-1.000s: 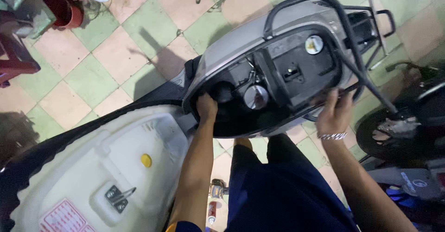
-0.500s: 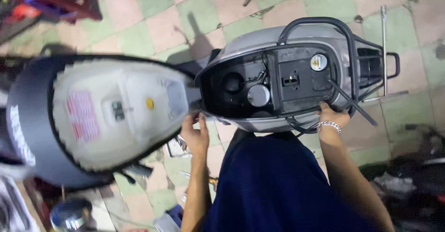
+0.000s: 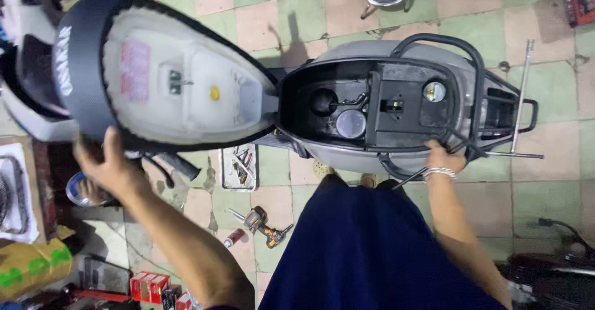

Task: The person opens the seat of an electric scooter and uses tools to loosen and remove screws from the inner compartment, eventually removing the entire seat and storage bin assembly.

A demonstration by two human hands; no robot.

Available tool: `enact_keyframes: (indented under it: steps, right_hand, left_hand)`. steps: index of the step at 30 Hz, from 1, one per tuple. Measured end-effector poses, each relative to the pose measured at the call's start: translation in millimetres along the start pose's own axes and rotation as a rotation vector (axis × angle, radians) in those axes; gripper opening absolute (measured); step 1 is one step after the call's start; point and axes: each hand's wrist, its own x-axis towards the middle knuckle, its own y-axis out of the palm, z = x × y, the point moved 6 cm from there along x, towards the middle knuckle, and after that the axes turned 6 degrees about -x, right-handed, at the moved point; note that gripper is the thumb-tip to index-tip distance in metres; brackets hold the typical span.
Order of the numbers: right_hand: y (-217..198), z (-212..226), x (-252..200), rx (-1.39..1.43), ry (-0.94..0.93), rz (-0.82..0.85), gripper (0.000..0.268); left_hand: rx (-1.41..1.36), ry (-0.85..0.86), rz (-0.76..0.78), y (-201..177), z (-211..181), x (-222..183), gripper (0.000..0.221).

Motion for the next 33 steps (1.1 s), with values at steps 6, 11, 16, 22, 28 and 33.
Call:
enact_keyframes:
  steps: [6,11,16,22,28,33]
  right_hand:
    - [-11.1,33.2,-38.1,-0.002,0.024,0.142,0.032]
    - [-21.5,54.7,-64.3,0.248,0.002,0.346,0.040]
    - [-19.6,96.7,-107.2,0.472,-0.055,0.676,0.078]
    - [-32.7,136.1,-156.5,0.676,-0.066,1.166,0.104]
    - [-19.9,114.3,-116.4,0.151,0.010,0.458,0.062]
    - [-19.3,132.7,-132.0,0.148,-0.001,0.327,0.065]
  left_hand:
    - [0.120,0.245,0.095,73.7,-58.7,-94.7,0.077]
    - [0.164,0.286,0.365,152.0,-117.2,-169.1,0.100]
    - [0.279,0.375,0.484,222.2,-149.8,-232.0,0.104]
    - [0.158,0.472,0.783,282.5,-137.4,-290.5,0.081]
    - [0.018,-0.238,0.143,225.7,81.7,-268.8,0.066]
    - [-0.755,-1.186,-0.097,195.0,304.0,-227.5,0.083]
